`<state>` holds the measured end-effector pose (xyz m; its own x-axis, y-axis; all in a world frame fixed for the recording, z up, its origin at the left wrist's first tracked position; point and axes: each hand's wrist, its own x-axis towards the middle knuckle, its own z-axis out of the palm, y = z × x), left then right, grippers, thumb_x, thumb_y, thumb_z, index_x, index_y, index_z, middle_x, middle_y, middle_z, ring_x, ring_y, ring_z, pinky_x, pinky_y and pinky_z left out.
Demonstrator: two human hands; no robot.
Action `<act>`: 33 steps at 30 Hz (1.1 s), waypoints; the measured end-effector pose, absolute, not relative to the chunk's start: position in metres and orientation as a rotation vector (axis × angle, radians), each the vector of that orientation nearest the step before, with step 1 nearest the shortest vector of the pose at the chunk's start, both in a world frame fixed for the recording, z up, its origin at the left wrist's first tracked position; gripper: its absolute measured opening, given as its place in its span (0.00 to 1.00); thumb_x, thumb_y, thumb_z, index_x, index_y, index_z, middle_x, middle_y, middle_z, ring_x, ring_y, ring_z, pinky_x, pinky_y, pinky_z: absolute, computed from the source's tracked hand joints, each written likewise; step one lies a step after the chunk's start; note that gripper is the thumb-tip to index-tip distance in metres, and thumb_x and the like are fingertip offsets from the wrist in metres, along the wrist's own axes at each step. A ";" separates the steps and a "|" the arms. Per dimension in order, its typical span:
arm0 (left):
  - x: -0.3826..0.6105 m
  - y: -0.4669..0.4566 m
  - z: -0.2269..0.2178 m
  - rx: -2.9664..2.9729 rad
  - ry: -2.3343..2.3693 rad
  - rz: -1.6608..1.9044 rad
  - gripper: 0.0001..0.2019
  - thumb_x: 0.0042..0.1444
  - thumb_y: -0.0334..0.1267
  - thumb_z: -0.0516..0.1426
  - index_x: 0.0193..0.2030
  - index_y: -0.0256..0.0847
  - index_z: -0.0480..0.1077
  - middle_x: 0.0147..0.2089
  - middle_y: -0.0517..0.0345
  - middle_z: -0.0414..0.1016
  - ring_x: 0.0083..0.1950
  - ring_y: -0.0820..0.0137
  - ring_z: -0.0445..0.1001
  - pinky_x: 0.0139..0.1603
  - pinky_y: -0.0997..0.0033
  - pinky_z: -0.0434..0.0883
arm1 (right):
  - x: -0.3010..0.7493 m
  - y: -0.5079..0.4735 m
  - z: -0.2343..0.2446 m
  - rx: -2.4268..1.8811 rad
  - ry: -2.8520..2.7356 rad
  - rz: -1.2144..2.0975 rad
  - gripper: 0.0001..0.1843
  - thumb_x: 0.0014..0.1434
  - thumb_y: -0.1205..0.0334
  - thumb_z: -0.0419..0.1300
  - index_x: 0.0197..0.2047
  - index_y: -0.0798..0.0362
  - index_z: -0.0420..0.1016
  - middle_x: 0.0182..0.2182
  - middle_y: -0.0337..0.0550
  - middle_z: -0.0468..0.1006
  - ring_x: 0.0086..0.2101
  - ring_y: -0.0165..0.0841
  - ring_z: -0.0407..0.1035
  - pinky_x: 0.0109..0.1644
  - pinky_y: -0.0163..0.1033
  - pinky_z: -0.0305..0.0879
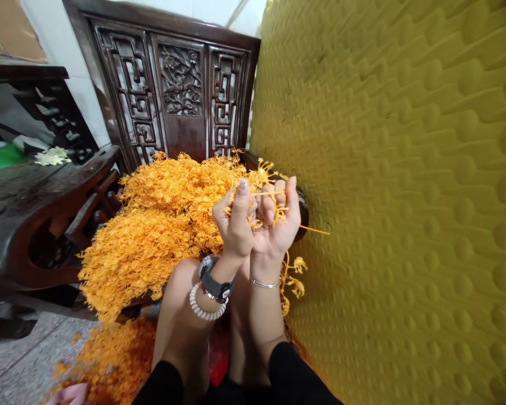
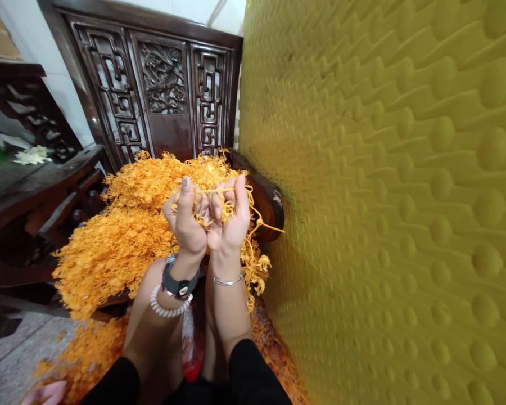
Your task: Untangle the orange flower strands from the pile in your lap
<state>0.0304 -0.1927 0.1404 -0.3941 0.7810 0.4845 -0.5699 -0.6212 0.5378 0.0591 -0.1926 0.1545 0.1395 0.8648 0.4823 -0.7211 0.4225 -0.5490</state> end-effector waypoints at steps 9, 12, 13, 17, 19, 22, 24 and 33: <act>-0.012 -0.180 0.152 0.652 0.088 1.821 0.20 0.59 0.41 0.46 0.17 0.40 0.49 0.14 0.68 0.46 0.12 0.82 0.43 0.10 0.81 0.47 | 0.096 -0.174 0.150 0.021 -0.841 1.215 0.21 0.61 0.58 0.47 0.17 0.52 0.53 0.09 0.27 0.48 0.11 0.20 0.39 0.11 0.25 0.41; -0.011 -0.174 0.147 0.899 0.148 1.731 0.17 0.56 0.44 0.49 0.18 0.39 0.57 0.14 0.67 0.52 0.12 0.82 0.48 0.10 0.80 0.49 | 0.092 -0.176 0.151 -0.220 -1.045 1.142 0.21 0.58 0.55 0.52 0.17 0.51 0.53 0.08 0.27 0.47 0.11 0.22 0.36 0.12 0.30 0.34; -0.009 -0.173 0.145 0.972 0.173 1.715 0.16 0.55 0.44 0.50 0.20 0.39 0.60 0.14 0.66 0.54 0.12 0.81 0.50 0.10 0.80 0.50 | 0.089 -0.178 0.151 -0.296 -1.084 1.109 0.21 0.57 0.54 0.52 0.17 0.50 0.53 0.08 0.27 0.48 0.11 0.22 0.36 0.13 0.32 0.34; -0.001 -0.173 0.143 1.156 0.278 1.695 0.12 0.55 0.45 0.51 0.33 0.40 0.69 0.16 0.65 0.58 0.13 0.80 0.54 0.12 0.79 0.53 | 0.083 -0.182 0.147 -0.512 -1.187 1.008 0.23 0.56 0.48 0.52 0.16 0.49 0.52 0.08 0.29 0.48 0.11 0.24 0.41 0.14 0.35 0.39; 0.000 -0.174 0.144 1.188 0.289 1.691 0.11 0.54 0.45 0.52 0.39 0.41 0.69 0.17 0.65 0.59 0.14 0.80 0.55 0.13 0.79 0.53 | 0.084 -0.183 0.145 -0.554 -1.213 0.982 0.23 0.55 0.48 0.53 0.16 0.49 0.52 0.09 0.30 0.50 0.11 0.24 0.44 0.15 0.35 0.42; -0.003 -0.174 0.143 1.235 0.236 1.677 0.08 0.53 0.43 0.53 0.35 0.42 0.67 0.16 0.65 0.59 0.14 0.79 0.55 0.14 0.79 0.54 | 0.088 -0.185 0.145 -0.554 -1.225 0.982 0.22 0.55 0.50 0.54 0.15 0.49 0.55 0.09 0.30 0.52 0.12 0.24 0.43 0.15 0.35 0.40; -0.006 -0.173 0.141 1.274 0.217 1.659 0.11 0.53 0.46 0.52 0.30 0.42 0.66 0.16 0.65 0.58 0.14 0.79 0.54 0.14 0.78 0.54 | 0.090 -0.186 0.147 -0.555 -1.229 0.973 0.22 0.55 0.51 0.54 0.15 0.50 0.55 0.09 0.30 0.53 0.12 0.22 0.43 0.15 0.34 0.38; -0.003 -0.180 0.143 1.438 0.472 1.736 0.19 0.54 0.51 0.52 0.19 0.39 0.59 0.17 0.65 0.51 0.16 0.80 0.50 0.16 0.76 0.50 | 0.093 -0.189 0.148 -0.521 -1.276 1.057 0.25 0.55 0.49 0.55 0.14 0.50 0.52 0.10 0.29 0.51 0.12 0.21 0.45 0.14 0.34 0.41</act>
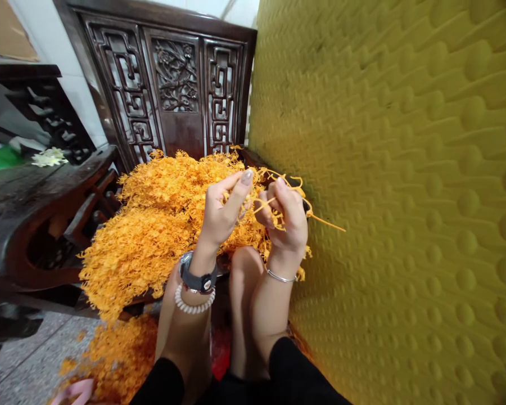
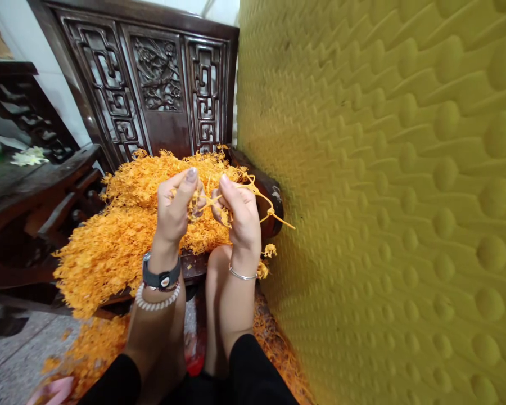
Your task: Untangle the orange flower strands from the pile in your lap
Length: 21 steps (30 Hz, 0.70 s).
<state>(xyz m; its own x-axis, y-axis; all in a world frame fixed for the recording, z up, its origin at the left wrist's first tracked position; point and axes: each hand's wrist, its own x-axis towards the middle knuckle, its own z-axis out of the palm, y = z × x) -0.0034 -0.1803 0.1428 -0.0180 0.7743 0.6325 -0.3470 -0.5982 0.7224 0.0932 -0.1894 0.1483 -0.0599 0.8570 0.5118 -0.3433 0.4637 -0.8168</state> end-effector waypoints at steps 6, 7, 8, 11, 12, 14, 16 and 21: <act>0.024 -0.187 0.140 1.004 0.484 2.080 0.22 0.56 0.52 0.50 0.18 0.40 0.54 0.17 0.66 0.48 0.17 0.79 0.49 0.17 0.75 0.48 | 0.066 -0.188 0.150 -0.268 -1.063 1.049 0.27 0.57 0.45 0.47 0.15 0.50 0.44 0.08 0.27 0.45 0.09 0.22 0.37 0.09 0.32 0.37; 0.026 -0.187 0.140 0.970 0.491 2.090 0.22 0.56 0.52 0.50 0.18 0.40 0.53 0.17 0.66 0.47 0.17 0.80 0.48 0.17 0.75 0.48 | 0.063 -0.186 0.150 -0.242 -1.043 1.074 0.27 0.57 0.45 0.48 0.15 0.50 0.44 0.08 0.27 0.45 0.08 0.22 0.37 0.09 0.32 0.37; 0.026 -0.188 0.141 0.944 0.494 2.091 0.22 0.55 0.51 0.51 0.18 0.40 0.52 0.17 0.66 0.47 0.17 0.80 0.48 0.17 0.76 0.48 | 0.061 -0.184 0.149 -0.205 -1.021 1.104 0.26 0.57 0.46 0.48 0.15 0.50 0.45 0.08 0.27 0.45 0.08 0.22 0.38 0.09 0.31 0.38; 0.014 -0.188 0.146 0.840 0.417 2.015 0.20 0.58 0.48 0.49 0.19 0.40 0.51 0.16 0.67 0.46 0.16 0.80 0.45 0.15 0.77 0.46 | 0.066 -0.175 0.144 0.001 -0.883 1.192 0.24 0.59 0.51 0.49 0.16 0.50 0.51 0.08 0.27 0.47 0.08 0.22 0.38 0.10 0.30 0.41; 0.008 -0.188 0.148 0.799 0.350 1.953 0.20 0.59 0.46 0.47 0.20 0.40 0.50 0.16 0.68 0.44 0.15 0.80 0.43 0.13 0.77 0.45 | 0.070 -0.171 0.143 0.077 -0.816 1.196 0.22 0.60 0.54 0.49 0.16 0.50 0.52 0.08 0.26 0.48 0.09 0.22 0.38 0.10 0.30 0.43; -0.002 -0.187 0.151 0.725 0.201 1.846 0.19 0.62 0.44 0.42 0.21 0.41 0.49 0.15 0.69 0.42 0.13 0.80 0.39 0.12 0.77 0.44 | 0.078 -0.165 0.141 0.158 -0.717 1.165 0.21 0.61 0.58 0.50 0.17 0.51 0.53 0.09 0.26 0.48 0.10 0.23 0.37 0.11 0.30 0.45; -0.004 -0.186 0.152 0.717 0.113 1.803 0.18 0.62 0.43 0.41 0.21 0.41 0.49 0.14 0.69 0.43 0.12 0.80 0.39 0.11 0.78 0.44 | 0.081 -0.161 0.143 0.100 -0.739 1.122 0.22 0.61 0.57 0.49 0.17 0.51 0.52 0.10 0.27 0.46 0.11 0.23 0.38 0.13 0.29 0.46; 0.017 -0.183 0.148 0.893 0.283 1.795 0.17 0.57 0.49 0.50 0.23 0.41 0.56 0.17 0.67 0.57 0.15 0.81 0.53 0.14 0.79 0.52 | 0.069 -0.171 0.150 -0.311 -0.961 0.952 0.24 0.60 0.48 0.44 0.16 0.51 0.51 0.14 0.31 0.53 0.15 0.24 0.52 0.20 0.31 0.57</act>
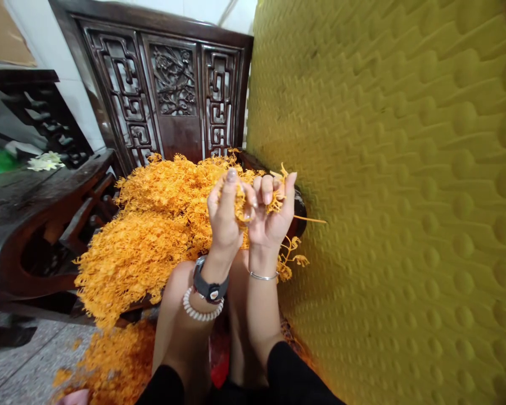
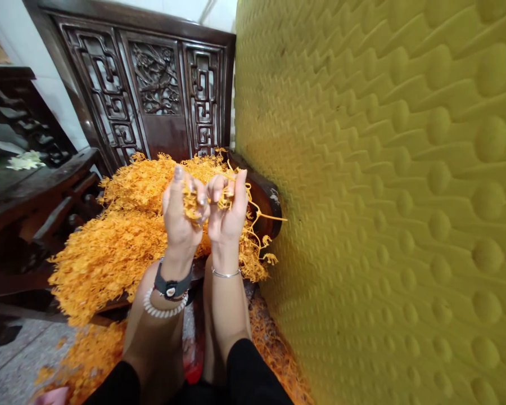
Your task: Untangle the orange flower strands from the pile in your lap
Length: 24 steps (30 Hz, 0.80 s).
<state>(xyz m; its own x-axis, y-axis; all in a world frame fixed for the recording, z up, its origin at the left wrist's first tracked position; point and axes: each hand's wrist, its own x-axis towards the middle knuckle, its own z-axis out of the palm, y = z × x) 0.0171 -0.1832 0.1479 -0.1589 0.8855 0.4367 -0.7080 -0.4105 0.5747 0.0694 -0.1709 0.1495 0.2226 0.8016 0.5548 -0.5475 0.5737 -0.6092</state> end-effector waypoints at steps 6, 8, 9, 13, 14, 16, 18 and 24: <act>0.019 -0.178 0.145 0.971 0.352 1.872 0.11 0.53 0.47 0.55 0.34 0.42 0.62 0.27 0.63 0.66 0.21 0.80 0.63 0.19 0.79 0.60 | 0.070 -0.180 0.151 -0.504 -0.875 0.742 0.16 0.59 0.52 0.46 0.25 0.49 0.66 0.27 0.35 0.70 0.29 0.24 0.66 0.37 0.35 0.66; 0.016 -0.174 0.144 1.042 0.375 1.853 0.11 0.52 0.47 0.56 0.35 0.42 0.65 0.27 0.63 0.65 0.21 0.80 0.62 0.21 0.78 0.61 | 0.072 -0.180 0.150 -0.553 -0.884 0.707 0.16 0.59 0.53 0.46 0.27 0.49 0.69 0.29 0.36 0.71 0.31 0.26 0.67 0.37 0.36 0.66; 0.015 -0.173 0.143 1.080 0.397 1.842 0.11 0.52 0.47 0.56 0.33 0.42 0.66 0.26 0.64 0.63 0.21 0.80 0.62 0.22 0.78 0.62 | 0.073 -0.180 0.150 -0.566 -0.890 0.692 0.15 0.59 0.53 0.47 0.27 0.49 0.69 0.28 0.37 0.71 0.31 0.26 0.67 0.37 0.36 0.66; 0.017 -0.173 0.139 1.203 0.451 1.931 0.19 0.52 0.55 0.52 0.26 0.40 0.65 0.22 0.64 0.58 0.23 0.77 0.61 0.25 0.76 0.63 | 0.071 -0.180 0.147 -0.553 -0.948 0.707 0.15 0.58 0.56 0.49 0.23 0.50 0.67 0.24 0.35 0.68 0.28 0.26 0.66 0.37 0.35 0.66; 0.017 -0.175 0.138 1.243 0.443 1.964 0.20 0.51 0.57 0.51 0.24 0.40 0.64 0.22 0.63 0.58 0.23 0.77 0.61 0.25 0.75 0.63 | 0.071 -0.180 0.147 -0.542 -0.973 0.729 0.15 0.58 0.56 0.50 0.22 0.50 0.65 0.23 0.35 0.66 0.27 0.25 0.65 0.36 0.35 0.65; 0.017 -0.179 0.140 1.334 0.440 1.989 0.20 0.49 0.57 0.54 0.23 0.40 0.63 0.23 0.63 0.59 0.24 0.77 0.60 0.25 0.75 0.62 | 0.072 -0.180 0.146 -0.515 -1.015 0.769 0.16 0.58 0.58 0.51 0.20 0.51 0.62 0.22 0.34 0.63 0.26 0.25 0.62 0.36 0.34 0.65; 0.014 -0.183 0.141 1.395 0.455 1.933 0.17 0.49 0.52 0.57 0.22 0.39 0.63 0.22 0.63 0.59 0.22 0.78 0.58 0.22 0.77 0.60 | 0.076 -0.180 0.146 -0.488 -1.021 0.806 0.18 0.57 0.58 0.53 0.18 0.51 0.58 0.20 0.33 0.59 0.24 0.25 0.58 0.34 0.34 0.64; 0.006 -0.177 0.135 1.322 0.190 1.547 0.15 0.55 0.48 0.52 0.25 0.40 0.64 0.17 0.66 0.55 0.14 0.81 0.50 0.12 0.78 0.49 | 0.081 -0.181 0.150 -0.395 -1.021 1.033 0.25 0.58 0.52 0.50 0.15 0.51 0.46 0.18 0.33 0.49 0.19 0.24 0.48 0.27 0.33 0.61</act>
<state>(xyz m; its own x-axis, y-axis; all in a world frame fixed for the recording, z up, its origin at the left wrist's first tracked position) 0.0058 -0.1770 0.1351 0.1534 0.7612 0.6301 -0.5861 -0.4433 0.6782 0.0808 -0.1814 0.1502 0.1300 0.8510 0.5089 -0.5183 0.4958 -0.6968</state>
